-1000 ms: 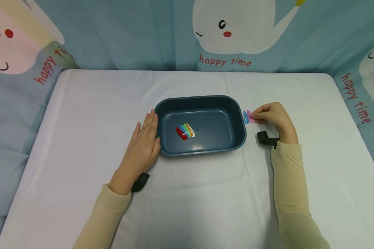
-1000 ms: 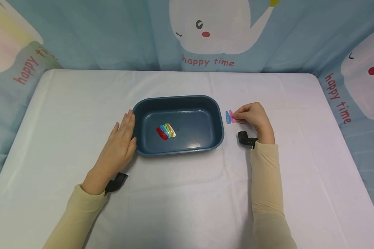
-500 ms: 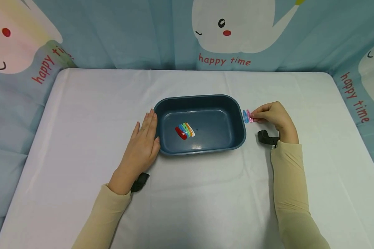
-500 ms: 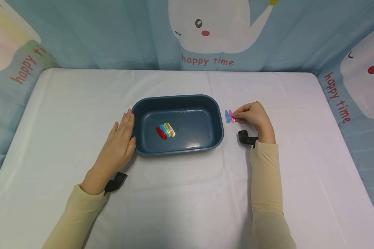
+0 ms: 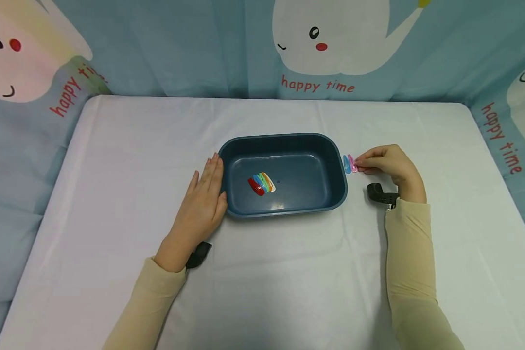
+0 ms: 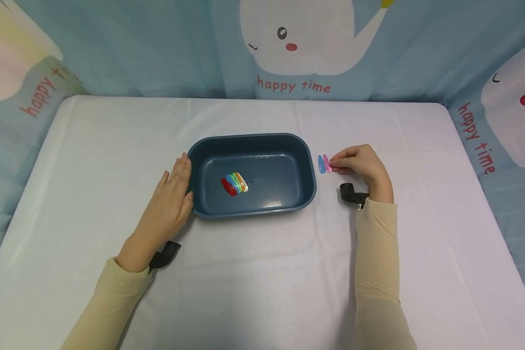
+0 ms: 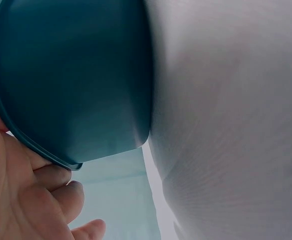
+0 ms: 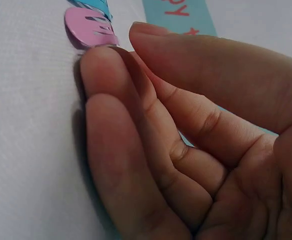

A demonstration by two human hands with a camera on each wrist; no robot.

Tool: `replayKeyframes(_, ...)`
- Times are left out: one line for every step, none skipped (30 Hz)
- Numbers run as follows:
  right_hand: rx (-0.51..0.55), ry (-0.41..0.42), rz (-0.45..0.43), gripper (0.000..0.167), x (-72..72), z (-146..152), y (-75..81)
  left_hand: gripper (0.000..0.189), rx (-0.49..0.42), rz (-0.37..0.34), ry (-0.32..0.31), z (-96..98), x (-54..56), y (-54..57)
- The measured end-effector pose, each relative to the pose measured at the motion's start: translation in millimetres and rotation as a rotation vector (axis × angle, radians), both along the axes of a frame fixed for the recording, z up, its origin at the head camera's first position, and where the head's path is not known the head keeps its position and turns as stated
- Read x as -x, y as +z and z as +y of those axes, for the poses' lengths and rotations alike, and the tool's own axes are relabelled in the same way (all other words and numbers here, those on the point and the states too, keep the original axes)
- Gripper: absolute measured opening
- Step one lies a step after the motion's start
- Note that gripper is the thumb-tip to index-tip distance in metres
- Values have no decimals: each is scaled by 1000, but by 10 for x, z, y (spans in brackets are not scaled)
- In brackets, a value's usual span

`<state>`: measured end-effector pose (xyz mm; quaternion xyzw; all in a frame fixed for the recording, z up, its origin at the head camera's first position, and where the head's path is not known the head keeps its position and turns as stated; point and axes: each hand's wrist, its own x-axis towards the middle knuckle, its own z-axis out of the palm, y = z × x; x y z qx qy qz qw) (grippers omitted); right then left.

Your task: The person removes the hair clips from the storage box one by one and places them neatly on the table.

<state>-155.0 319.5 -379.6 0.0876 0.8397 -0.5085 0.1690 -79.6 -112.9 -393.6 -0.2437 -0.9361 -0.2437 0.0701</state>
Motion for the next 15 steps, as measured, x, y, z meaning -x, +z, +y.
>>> replayKeyframes(14, -1, -2, 25, -1, 6, -4, 61, 0, 0, 0, -1, 2, -1)
replayKeyframes(27, -4, -5, 24, -2, 12, -6, 61, 1, 0, 0, -3, 2, -5)
replayKeyframes(38, -7, -7, 24, -3, 17, -8, 61, 1, -1, 0, -6, 1, -9)
replayKeyframes(46, -10, -10, 23, -6, 20, -8, 62, 0, -1, -1, -7, -1, -11)
replayKeyframes(53, -13, -13, 23, -9, 24, -7, 62, 0, -2, -2, -8, -1, -12)
replayKeyframes(61, -19, -16, 22, -12, 28, -5, 62, -2, -2, -3, -8, -2, -13)
replayKeyframes(68, -23, -19, 22, -15, 32, -3, 62, -2, -2, -3, -7, -3, -15)
replayKeyframes(73, -31, -22, 22, -18, 36, 1, 62, -2, -2, -4, -8, -3, -15)
replayKeyframes(80, -38, -23, 22, -21, 39, 4, 62, -3, 0, -4, -8, -2, -12)
replayKeyframes(91, -47, -23, 21, -24, 42, 11, 62, -5, 2, -5, -7, -2, -8)
replayKeyframes(103, -59, -22, 18, -26, 43, 17, 62, -5, 2, -6, -8, -1, -6)
replayKeyframes(117, -71, -21, 15, -30, 46, 25, 61, -5, 1, -6, -8, -1, -4)
replayKeyframes(131, -82, -20, 12, -33, 48, 35, 61, -5, 1, -6, -9, -1, -1)
replayKeyframes(143, -91, -16, 9, -36, 49, 45, 62, -5, 0, -7, -11, 1, 1)
replayKeyframes(156, -98, -12, 8, -37, 47, 54, 61, -6, 0, -7, -11, 1, 3)
